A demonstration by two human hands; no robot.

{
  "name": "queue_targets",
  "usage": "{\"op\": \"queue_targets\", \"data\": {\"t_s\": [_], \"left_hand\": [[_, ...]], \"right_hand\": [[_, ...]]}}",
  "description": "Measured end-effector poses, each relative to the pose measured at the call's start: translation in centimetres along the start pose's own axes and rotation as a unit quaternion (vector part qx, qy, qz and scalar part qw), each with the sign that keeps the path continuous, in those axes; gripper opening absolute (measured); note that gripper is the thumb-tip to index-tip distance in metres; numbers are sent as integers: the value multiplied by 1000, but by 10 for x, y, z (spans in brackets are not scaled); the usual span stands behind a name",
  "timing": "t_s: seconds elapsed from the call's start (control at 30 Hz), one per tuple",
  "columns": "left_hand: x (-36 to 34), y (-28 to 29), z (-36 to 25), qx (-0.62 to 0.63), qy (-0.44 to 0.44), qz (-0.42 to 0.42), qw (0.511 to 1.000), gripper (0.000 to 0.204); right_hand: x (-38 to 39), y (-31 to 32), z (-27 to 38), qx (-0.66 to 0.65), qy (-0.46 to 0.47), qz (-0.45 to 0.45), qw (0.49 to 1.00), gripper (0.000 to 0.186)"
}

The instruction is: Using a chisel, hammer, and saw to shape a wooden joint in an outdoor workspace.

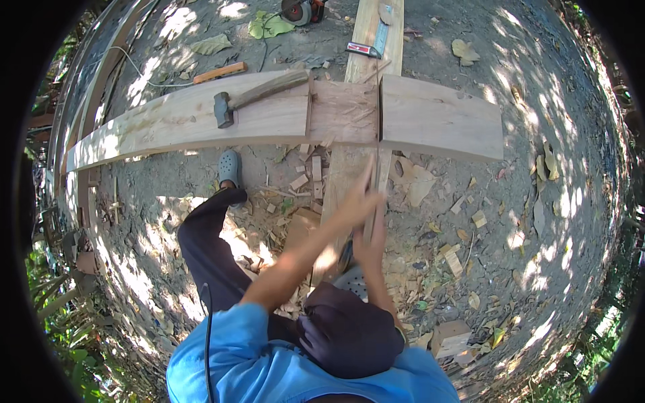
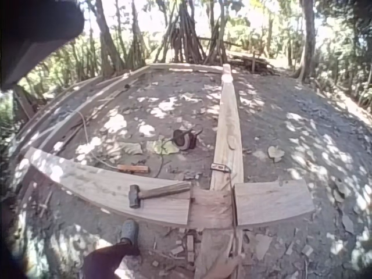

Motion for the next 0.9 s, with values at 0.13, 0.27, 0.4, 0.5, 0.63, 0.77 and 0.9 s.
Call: {"op": "queue_targets", "data": {"t_s": [0.13, 0.27, 0.4, 0.5, 0.63, 0.77, 0.9], "left_hand": [[-79, 39, -18, 48, -47, -30, 997, 81], [15, -9, 11, -39, 113, 32, 992, 72], [37, -26, 5, -53, 2, -9, 999, 70], [-49, 15, -15, 12, 60, 7, 998, 68], [-74, 34, -7, 34, -4, -32, 999, 64], [35, -16, 16, -6, 48, -4, 999, 65], [20, -6, 0, -28, 22, -34, 999, 67]], "right_hand": [[-79, -24, 15, 16, 53, -11, 998, 65], [8, 1, 2, 12, 23, 9, 1000, 62], [30, 10, 7, -158, -56, -28, 985, 66], [-59, -10, 11, -5, -37, 32, 999, 69], [-81, -26, 5, 7, 17, 2, 1000, 72], [24, 2, 5, -23, -1, 3, 1000, 69], [8, -5, 29, -17, 27, -2, 999, 67]]}}
Point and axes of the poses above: each hand's wrist, its own x-axis away from the middle knuckle, its own y-axis out of the back of the hand, z = x × y, the point moved 6 cm from there along -x, towards the middle knuckle, and after that the axes turned 12 degrees about -x, right-handed, at the moved point
